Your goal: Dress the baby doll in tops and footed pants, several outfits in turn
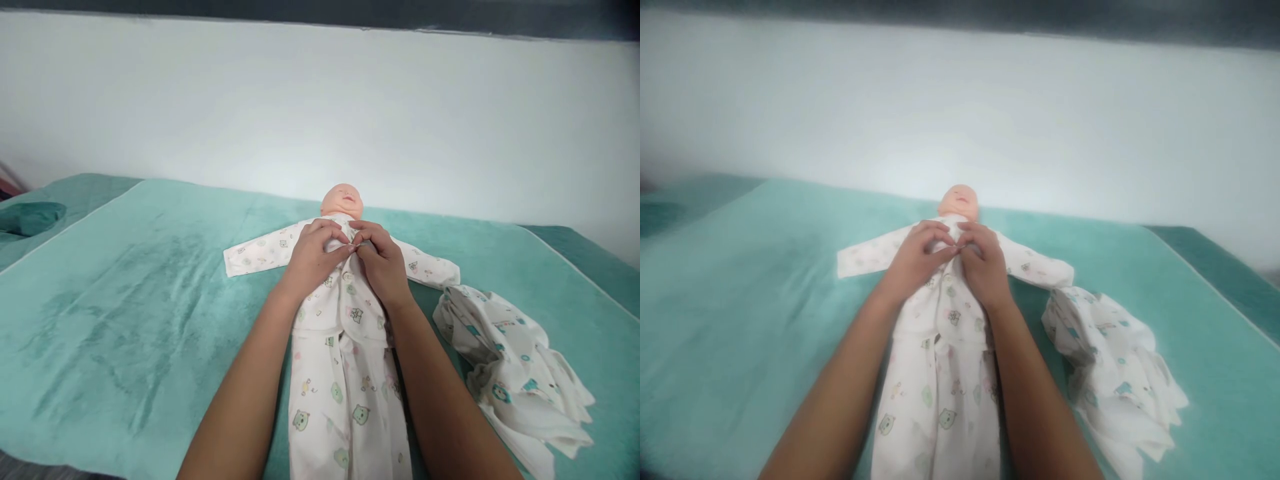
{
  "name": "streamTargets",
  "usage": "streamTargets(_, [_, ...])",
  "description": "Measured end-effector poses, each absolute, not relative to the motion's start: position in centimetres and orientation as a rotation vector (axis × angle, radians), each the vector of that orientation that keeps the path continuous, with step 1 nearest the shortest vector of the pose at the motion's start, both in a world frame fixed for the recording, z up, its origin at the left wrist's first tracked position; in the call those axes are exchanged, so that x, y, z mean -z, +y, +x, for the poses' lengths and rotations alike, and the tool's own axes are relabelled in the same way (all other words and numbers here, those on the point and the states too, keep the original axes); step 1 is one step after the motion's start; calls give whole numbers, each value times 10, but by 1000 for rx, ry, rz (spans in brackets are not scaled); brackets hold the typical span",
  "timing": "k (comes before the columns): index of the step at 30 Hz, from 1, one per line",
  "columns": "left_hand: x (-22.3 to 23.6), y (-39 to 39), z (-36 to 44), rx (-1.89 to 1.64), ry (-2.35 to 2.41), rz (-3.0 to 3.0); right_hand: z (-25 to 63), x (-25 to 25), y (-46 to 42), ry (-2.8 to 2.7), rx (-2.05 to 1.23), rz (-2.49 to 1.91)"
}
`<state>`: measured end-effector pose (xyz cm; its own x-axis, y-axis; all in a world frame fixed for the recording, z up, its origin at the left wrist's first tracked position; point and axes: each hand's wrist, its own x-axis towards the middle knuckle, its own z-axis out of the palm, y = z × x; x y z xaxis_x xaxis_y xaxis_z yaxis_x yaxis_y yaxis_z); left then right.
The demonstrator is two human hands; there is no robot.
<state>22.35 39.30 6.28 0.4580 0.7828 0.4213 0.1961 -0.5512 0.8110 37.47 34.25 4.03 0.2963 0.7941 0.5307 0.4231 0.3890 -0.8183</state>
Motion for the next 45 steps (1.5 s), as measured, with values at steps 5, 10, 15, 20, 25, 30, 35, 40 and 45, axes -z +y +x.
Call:
streamTargets(5, [-65,398,214,-1026,620,1999,376,-42,342,-1306,-434,-1190])
streamTargets(10, [-67,402,203,-899,622,2019,374,-43,339,-1244,-437,-1181])
streamTargets(15, [-75,400,189,-608,532,2071,376,-46,333,-1454,-359,-1136])
streamTargets(20, [-84,395,182,-515,523,2138,383,-55,326,-1732,-383,-1100])
streamTargets(25, [-84,394,182,-542,524,2182,393,-64,318,-1904,-483,-1160])
streamTargets(30, [-82,395,182,-587,488,2178,400,-63,317,-1914,-622,-1158])
streamTargets(35, [-80,397,182,-613,489,2196,392,-59,321,-1740,-624,-1089])
streamTargets(40, [-79,398,184,-644,486,2182,384,-56,324,-1589,-651,-1098])
streamTargets(45, [-78,396,189,-679,521,2137,385,-54,325,-1535,-692,-1091])
